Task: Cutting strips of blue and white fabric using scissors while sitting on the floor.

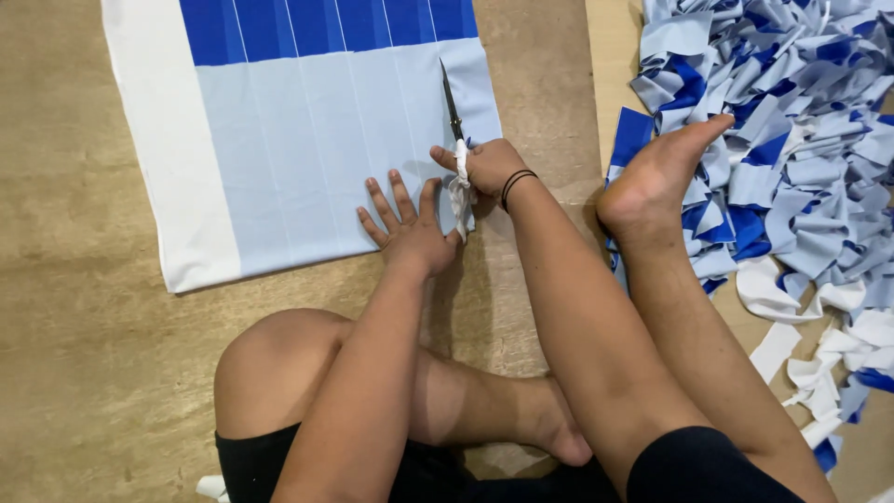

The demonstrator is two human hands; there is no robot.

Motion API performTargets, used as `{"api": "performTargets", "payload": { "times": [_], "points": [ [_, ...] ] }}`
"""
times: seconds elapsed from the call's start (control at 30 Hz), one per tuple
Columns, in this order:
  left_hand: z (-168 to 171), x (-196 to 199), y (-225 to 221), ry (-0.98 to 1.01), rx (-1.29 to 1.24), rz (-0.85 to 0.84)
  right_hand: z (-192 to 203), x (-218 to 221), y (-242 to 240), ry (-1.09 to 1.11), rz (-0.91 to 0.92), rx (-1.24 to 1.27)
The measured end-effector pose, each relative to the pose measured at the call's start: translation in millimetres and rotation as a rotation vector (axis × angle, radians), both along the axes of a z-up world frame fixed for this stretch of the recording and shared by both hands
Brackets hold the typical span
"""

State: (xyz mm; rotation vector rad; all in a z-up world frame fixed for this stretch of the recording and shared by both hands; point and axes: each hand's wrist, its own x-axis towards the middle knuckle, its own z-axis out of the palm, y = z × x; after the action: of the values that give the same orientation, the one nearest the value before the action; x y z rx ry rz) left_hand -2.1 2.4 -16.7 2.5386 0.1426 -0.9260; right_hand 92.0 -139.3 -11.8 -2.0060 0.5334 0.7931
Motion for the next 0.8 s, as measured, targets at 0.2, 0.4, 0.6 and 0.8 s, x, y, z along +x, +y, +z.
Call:
{"api": "performTargets", "payload": {
  "times": [0.2,0.4,0.6,0.8],
  "points": [
    [6.4,3.1,-1.5,0.046,0.011,-0.026,7.9,15.1,0.0,-0.041,0.091,-0.068],
    [5.7,1.4,-0.1,0.045,0.009,-0.021,10.1,26.5,4.8,0.038,0.11,-0.118],
    [10.2,5.7,-1.0,0.081,0.009,-0.031,19.1,43.9,8.4,0.013,0.082,-0.101],
    [9.4,3.8,0.0,0.045,-0.011,-0.022,8.2,51.2,8.4,-0.042,0.036,0.032]
  ]
}}
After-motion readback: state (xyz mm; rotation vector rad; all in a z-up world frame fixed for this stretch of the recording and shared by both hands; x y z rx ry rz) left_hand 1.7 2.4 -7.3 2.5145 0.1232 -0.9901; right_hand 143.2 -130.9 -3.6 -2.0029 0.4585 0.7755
